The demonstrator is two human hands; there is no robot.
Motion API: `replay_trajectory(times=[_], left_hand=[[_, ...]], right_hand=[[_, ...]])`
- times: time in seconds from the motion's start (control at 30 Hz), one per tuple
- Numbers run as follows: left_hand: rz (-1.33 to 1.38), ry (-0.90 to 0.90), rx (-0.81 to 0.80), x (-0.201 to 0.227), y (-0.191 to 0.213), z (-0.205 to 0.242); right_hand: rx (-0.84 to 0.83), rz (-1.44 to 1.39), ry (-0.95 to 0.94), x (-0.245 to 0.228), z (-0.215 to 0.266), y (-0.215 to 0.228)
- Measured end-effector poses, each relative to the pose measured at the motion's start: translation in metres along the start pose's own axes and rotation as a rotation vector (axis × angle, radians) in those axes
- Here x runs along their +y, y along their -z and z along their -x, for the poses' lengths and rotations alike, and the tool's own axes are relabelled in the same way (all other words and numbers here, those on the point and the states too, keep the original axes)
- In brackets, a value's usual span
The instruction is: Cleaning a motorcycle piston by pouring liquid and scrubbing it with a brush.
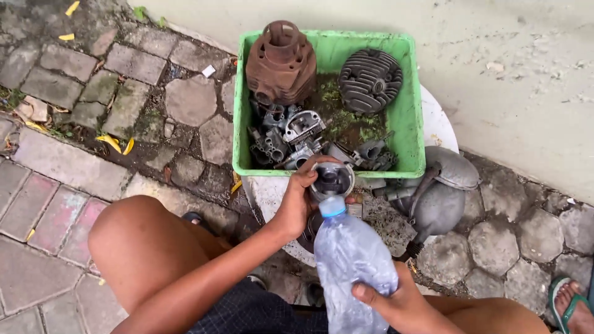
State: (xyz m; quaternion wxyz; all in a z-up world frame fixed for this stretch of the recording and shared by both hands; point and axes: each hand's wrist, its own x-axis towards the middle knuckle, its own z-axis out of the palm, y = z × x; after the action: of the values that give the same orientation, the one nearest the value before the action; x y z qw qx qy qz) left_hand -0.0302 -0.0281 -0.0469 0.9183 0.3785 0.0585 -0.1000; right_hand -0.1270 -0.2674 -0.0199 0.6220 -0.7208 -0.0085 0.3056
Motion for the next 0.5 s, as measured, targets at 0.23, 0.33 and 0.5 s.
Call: replay_trajectory(times=[0.23, 0.33, 0.5], left_hand=[[0.054, -0.126, -0.063, 0.002, -0.007, 0.006], [-0.031, -0.183, -0.019, 0.002, -0.006, 0.012], [-0.223, -0.309, 0.01, 0.004, -0.011, 0.017]], right_hand=[[0.033, -0.054, -0.078, 0.011, 0.006, 0.003], [0.057, -0.057, -0.163, 0.02, 0.011, 0.006], [0.074, -0.04, -0.151, 0.028, 0.014, 0.016]])
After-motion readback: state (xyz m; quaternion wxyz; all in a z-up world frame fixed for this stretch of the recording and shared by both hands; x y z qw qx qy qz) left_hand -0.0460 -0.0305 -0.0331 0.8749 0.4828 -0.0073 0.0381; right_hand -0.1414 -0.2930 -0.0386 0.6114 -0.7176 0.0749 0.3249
